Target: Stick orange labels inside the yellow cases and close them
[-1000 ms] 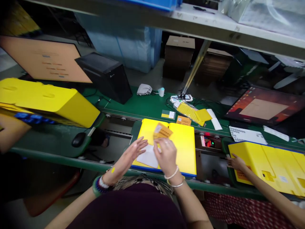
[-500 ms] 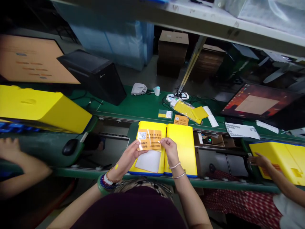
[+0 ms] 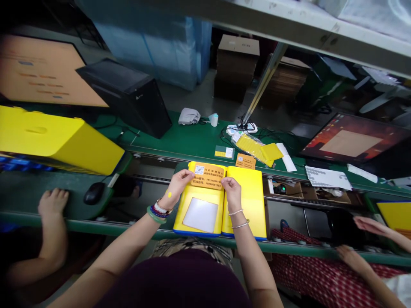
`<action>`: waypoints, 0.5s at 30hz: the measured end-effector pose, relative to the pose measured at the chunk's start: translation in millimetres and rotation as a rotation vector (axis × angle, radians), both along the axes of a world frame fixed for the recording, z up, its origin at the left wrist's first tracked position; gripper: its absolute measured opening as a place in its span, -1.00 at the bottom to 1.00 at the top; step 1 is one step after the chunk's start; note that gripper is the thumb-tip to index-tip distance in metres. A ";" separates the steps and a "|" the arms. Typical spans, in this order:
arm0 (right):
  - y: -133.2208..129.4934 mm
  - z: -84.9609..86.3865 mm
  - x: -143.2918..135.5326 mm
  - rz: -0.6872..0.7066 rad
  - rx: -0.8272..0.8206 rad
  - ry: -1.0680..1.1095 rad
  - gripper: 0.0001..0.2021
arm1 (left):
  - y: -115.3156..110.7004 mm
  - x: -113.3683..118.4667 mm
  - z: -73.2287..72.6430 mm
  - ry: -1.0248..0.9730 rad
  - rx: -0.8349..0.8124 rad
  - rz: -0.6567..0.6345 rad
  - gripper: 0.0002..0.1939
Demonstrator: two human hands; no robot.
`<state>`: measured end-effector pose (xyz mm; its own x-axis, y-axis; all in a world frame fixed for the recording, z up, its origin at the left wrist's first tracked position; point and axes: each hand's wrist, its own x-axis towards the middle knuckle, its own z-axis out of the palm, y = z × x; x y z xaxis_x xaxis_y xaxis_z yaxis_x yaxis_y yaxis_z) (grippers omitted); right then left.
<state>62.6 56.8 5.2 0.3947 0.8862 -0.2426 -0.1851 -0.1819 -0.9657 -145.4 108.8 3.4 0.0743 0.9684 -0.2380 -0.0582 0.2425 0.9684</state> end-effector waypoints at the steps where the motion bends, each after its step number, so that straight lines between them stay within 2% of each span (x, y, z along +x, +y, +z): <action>1: 2.1 -4.0 0.7 0.002 -0.005 -0.043 -0.77 | 1.1 0.3 -3.9 0.018 -0.001 0.011 -0.74; 7: 14.4 -26.4 4.0 0.023 -0.008 -0.518 -0.80 | 8.2 -4.5 -30.6 0.274 0.074 0.077 -0.79; 11: 17.8 -32.3 1.9 0.059 -0.037 -0.632 -0.82 | 12.1 -8.8 -43.3 0.416 0.121 0.065 -0.80; 15: 18.2 -32.4 1.4 0.086 -0.051 -0.679 -0.82 | 14.5 -9.9 -47.1 0.465 0.146 0.040 -0.80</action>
<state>64.0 75.0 -27.3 0.4027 0.9153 -0.0083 0.4754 -0.2169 -0.8526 -155.3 123.2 -43.7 -0.0463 0.9940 -0.0990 0.3824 0.1091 0.9175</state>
